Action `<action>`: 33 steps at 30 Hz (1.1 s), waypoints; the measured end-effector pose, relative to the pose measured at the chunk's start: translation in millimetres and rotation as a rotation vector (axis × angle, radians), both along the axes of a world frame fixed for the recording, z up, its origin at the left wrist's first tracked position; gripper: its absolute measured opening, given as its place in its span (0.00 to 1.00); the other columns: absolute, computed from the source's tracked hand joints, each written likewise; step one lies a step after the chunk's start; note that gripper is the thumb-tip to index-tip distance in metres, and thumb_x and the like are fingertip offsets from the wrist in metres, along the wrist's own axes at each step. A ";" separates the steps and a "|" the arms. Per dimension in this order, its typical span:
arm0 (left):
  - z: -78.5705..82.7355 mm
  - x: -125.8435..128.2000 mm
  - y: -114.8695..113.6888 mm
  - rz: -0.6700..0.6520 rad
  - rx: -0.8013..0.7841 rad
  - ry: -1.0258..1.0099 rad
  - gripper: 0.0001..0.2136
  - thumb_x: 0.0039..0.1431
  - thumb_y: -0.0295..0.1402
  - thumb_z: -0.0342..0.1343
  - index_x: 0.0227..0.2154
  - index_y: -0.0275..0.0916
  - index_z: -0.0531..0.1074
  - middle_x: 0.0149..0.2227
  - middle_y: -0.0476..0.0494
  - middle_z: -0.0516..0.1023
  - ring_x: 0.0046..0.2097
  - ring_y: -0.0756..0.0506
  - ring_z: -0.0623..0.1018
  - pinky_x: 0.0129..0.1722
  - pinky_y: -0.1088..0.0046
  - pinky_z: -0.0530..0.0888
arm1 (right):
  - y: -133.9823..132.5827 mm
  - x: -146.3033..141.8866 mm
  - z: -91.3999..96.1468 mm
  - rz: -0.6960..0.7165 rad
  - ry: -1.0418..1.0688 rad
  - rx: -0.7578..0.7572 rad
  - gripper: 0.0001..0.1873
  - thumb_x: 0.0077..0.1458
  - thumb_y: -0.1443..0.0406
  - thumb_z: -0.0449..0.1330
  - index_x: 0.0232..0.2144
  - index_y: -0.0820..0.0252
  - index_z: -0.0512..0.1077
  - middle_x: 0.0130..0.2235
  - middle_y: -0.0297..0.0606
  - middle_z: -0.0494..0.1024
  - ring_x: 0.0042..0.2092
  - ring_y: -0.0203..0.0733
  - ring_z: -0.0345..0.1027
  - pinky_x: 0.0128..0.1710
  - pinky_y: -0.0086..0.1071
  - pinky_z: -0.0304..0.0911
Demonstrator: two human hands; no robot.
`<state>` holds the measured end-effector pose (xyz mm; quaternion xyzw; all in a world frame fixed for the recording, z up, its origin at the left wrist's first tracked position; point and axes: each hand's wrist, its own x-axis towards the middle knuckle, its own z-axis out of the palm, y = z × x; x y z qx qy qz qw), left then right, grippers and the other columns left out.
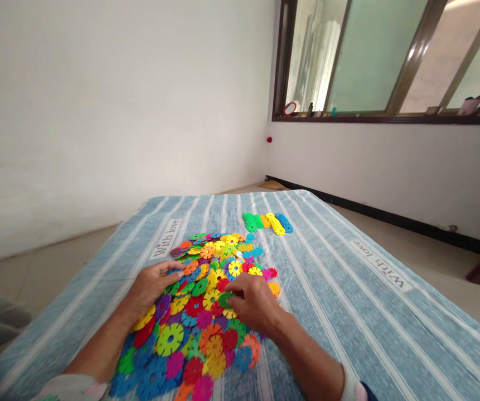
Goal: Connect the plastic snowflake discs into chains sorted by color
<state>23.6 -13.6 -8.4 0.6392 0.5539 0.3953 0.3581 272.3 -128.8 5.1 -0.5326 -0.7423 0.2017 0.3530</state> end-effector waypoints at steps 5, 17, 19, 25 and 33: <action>0.4 -0.7 -1.1 0.007 -0.009 -0.009 0.16 0.37 0.43 0.63 0.30 0.40 0.79 0.29 0.48 0.82 0.34 0.41 0.80 0.37 0.67 0.74 | 26.1 35.3 -7.8 -0.219 0.352 -0.067 0.06 0.45 0.65 0.61 0.28 0.61 0.76 0.26 0.33 0.74 0.29 0.36 0.66 0.30 0.28 0.58; -7.9 -4.7 3.6 0.010 -0.020 0.004 0.15 0.38 0.44 0.62 0.29 0.41 0.79 0.32 0.47 0.83 0.37 0.39 0.80 0.36 0.67 0.75 | 178.4 94.7 -21.0 -0.507 0.085 -0.036 0.10 0.41 0.68 0.61 0.29 0.63 0.78 0.23 0.33 0.76 0.28 0.38 0.70 0.29 0.28 0.61; -11.0 -6.2 5.5 0.001 -0.037 -0.004 0.15 0.39 0.44 0.62 0.30 0.42 0.79 0.33 0.47 0.83 0.37 0.39 0.80 0.35 0.67 0.75 | 196.0 94.0 -24.0 -0.495 0.055 -0.056 0.10 0.41 0.69 0.61 0.29 0.62 0.79 0.22 0.32 0.76 0.28 0.38 0.71 0.29 0.27 0.61; -28.3 -12.6 13.3 0.008 -0.080 -0.009 0.17 0.39 0.47 0.62 0.31 0.42 0.80 0.31 0.48 0.82 0.33 0.40 0.80 0.33 0.67 0.75 | 219.4 94.9 -29.1 -0.464 -0.059 -0.093 0.14 0.42 0.71 0.62 0.34 0.63 0.80 0.25 0.34 0.79 0.30 0.39 0.73 0.31 0.27 0.63; -26.9 -11.5 11.6 0.034 -0.067 0.001 0.18 0.37 0.48 0.62 0.31 0.43 0.80 0.31 0.48 0.82 0.32 0.41 0.80 0.32 0.68 0.75 | 213.5 90.8 -29.1 -0.464 -0.188 -0.075 0.21 0.44 0.72 0.62 0.43 0.58 0.78 0.35 0.35 0.81 0.39 0.40 0.74 0.40 0.28 0.63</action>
